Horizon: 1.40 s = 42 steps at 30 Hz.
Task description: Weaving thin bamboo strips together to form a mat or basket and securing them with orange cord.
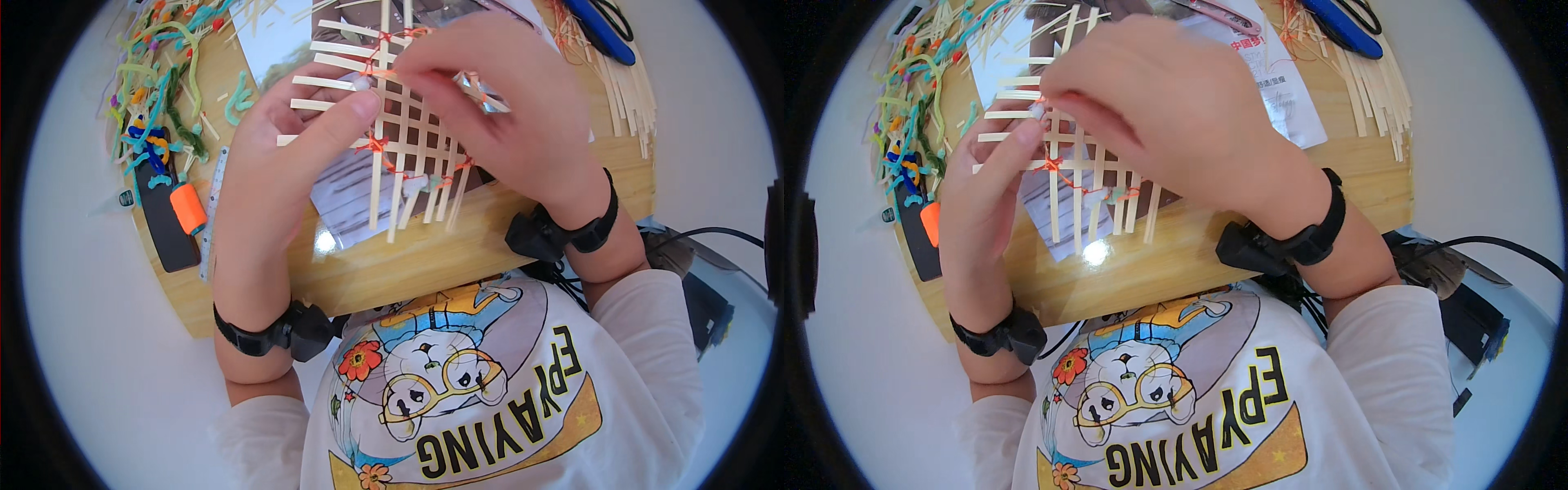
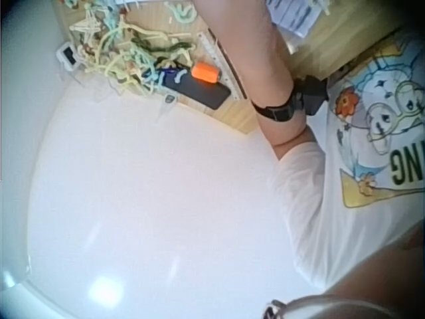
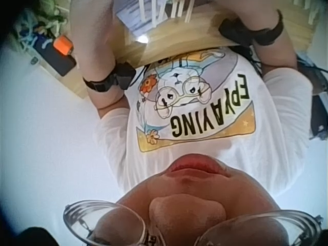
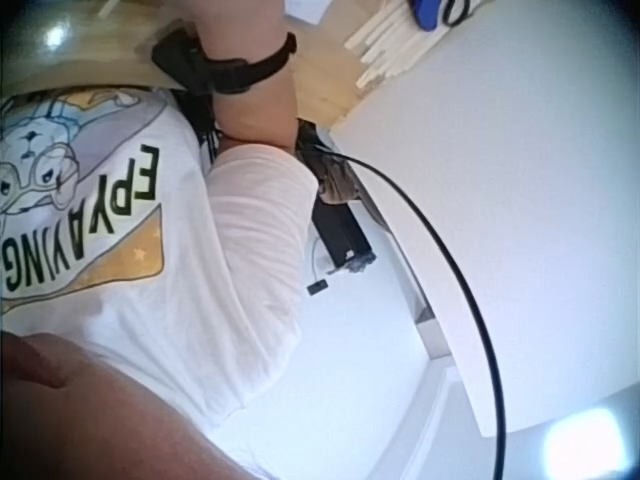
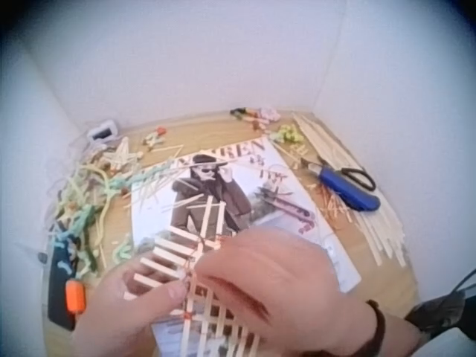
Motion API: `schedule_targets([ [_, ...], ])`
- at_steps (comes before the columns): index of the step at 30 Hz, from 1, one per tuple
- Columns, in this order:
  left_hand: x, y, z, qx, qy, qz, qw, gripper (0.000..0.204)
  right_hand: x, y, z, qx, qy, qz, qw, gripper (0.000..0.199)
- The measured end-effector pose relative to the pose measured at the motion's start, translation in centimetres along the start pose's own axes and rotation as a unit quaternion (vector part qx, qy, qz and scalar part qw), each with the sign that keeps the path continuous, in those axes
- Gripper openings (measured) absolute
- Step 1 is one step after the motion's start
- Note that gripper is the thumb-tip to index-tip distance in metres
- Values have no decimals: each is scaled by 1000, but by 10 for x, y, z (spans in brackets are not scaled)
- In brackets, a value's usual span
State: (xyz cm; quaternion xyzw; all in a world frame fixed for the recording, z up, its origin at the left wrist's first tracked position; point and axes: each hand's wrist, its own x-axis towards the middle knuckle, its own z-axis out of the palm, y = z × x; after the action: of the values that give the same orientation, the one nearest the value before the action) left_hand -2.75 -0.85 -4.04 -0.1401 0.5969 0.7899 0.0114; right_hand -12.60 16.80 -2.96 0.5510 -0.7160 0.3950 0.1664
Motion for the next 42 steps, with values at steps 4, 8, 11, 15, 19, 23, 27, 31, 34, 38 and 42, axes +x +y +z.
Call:
schedule_targets([
  [4, 0, -2, -1, 9, 13, 2, 1000, 36, 1, -2, -4, 3, 9, 3, 1000, 18],
  [8, 1, -3, -1, 8, 3, 15, 1000, 35, 0, 0, 3, 2, 2, 3, 1000, 18],
  [11, 1, -4, 1, -10, 6, 13, 1000, 35, -2, 2, 9, 3, 0, 0, 1000, 19],
  [15, 0, -4, 7, 6, 58, 12, 998, 33, -3, 2, 11, 3, 2, 1, 1000, 20],
  [19, -2, -3, 12, 40, 82, 22, 996, 30, -3, 2, 11, 4, 6, 2, 1000, 20],
  [23, -3, -2, 15, 35, 82, 25, 996, 29, -3, 3, 12, 4, 9, 2, 1000, 21],
  [27, -4, -2, 16, 34, 69, 30, 997, 27, -4, 2, 12, 4, 11, 2, 1000, 22],
  [31, -4, -4, 17, 14, 72, 35, 997, 26, -2, 2, 13, 5, 14, 1, 1000, 23],
  [34, -3, -6, 18, 0, 84, 46, 995, 26, -2, 2, 14, 4, 16, 0, 1000, 24],
  [38, -3, -7, 16, -1, 79, 57, 995, 24, 0, -1, 13, 8, 27, -4, 1000, 25],
  [42, -5, -3, 13, 30, 92, 43, 994, 24, 5, 5, -5, 2, 112, -3, 994, 26],
])
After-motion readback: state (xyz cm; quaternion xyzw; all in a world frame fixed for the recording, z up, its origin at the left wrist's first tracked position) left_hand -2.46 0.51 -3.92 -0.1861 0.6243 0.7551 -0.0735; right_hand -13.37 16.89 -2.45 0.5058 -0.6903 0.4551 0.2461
